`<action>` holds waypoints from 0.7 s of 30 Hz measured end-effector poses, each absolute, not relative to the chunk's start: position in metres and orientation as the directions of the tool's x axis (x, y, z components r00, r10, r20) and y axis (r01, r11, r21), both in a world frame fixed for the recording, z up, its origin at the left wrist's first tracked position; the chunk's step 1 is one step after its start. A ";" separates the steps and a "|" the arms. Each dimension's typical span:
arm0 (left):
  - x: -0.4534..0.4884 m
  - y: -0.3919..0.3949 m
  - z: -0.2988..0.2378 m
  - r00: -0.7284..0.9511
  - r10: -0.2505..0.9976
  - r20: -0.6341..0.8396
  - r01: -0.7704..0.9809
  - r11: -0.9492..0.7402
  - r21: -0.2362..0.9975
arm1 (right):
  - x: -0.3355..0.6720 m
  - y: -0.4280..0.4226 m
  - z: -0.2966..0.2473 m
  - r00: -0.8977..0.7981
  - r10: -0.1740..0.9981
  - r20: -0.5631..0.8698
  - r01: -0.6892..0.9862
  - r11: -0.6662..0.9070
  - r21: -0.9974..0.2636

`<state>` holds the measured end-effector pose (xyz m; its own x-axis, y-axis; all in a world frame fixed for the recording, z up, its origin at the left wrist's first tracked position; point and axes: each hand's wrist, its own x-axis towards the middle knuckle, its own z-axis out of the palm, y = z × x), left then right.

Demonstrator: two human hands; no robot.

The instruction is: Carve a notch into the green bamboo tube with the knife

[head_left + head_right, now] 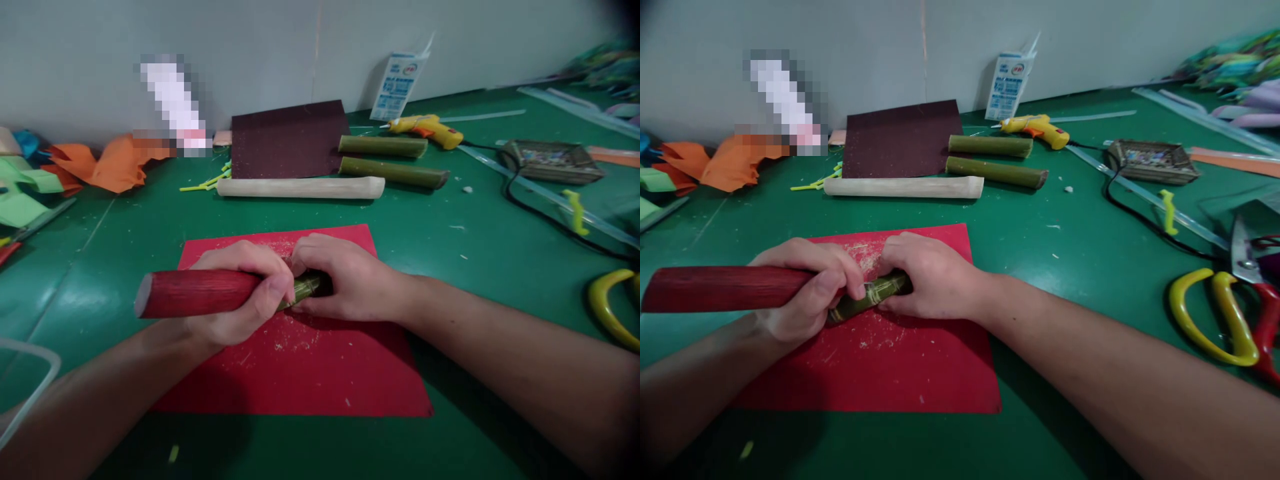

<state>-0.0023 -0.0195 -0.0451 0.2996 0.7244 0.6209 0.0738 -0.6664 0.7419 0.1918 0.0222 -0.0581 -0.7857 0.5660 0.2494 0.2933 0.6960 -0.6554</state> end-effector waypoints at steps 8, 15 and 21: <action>-0.004 -0.021 -0.039 0.352 0.747 0.564 0.193 -0.648 0.737 | 0.191 0.022 -0.059 -0.782 0.567 0.259 0.292 0.700 -0.652; 0.004 -0.024 -0.031 0.339 0.753 0.563 0.201 -0.643 0.739 | 0.192 0.022 -0.058 -0.782 0.573 0.245 0.299 0.691 -0.658; 0.000 -0.021 -0.045 0.284 0.769 0.573 0.132 -0.623 0.771 | 0.191 0.022 -0.056 -0.790 0.560 0.249 0.282 0.693 -0.663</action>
<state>-0.0005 -0.0207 -0.0453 0.2845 0.7687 0.5729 0.1319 -0.6233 0.7708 0.1912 0.0220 -0.0563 -0.7900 0.5602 0.2492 0.2823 0.6931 -0.6632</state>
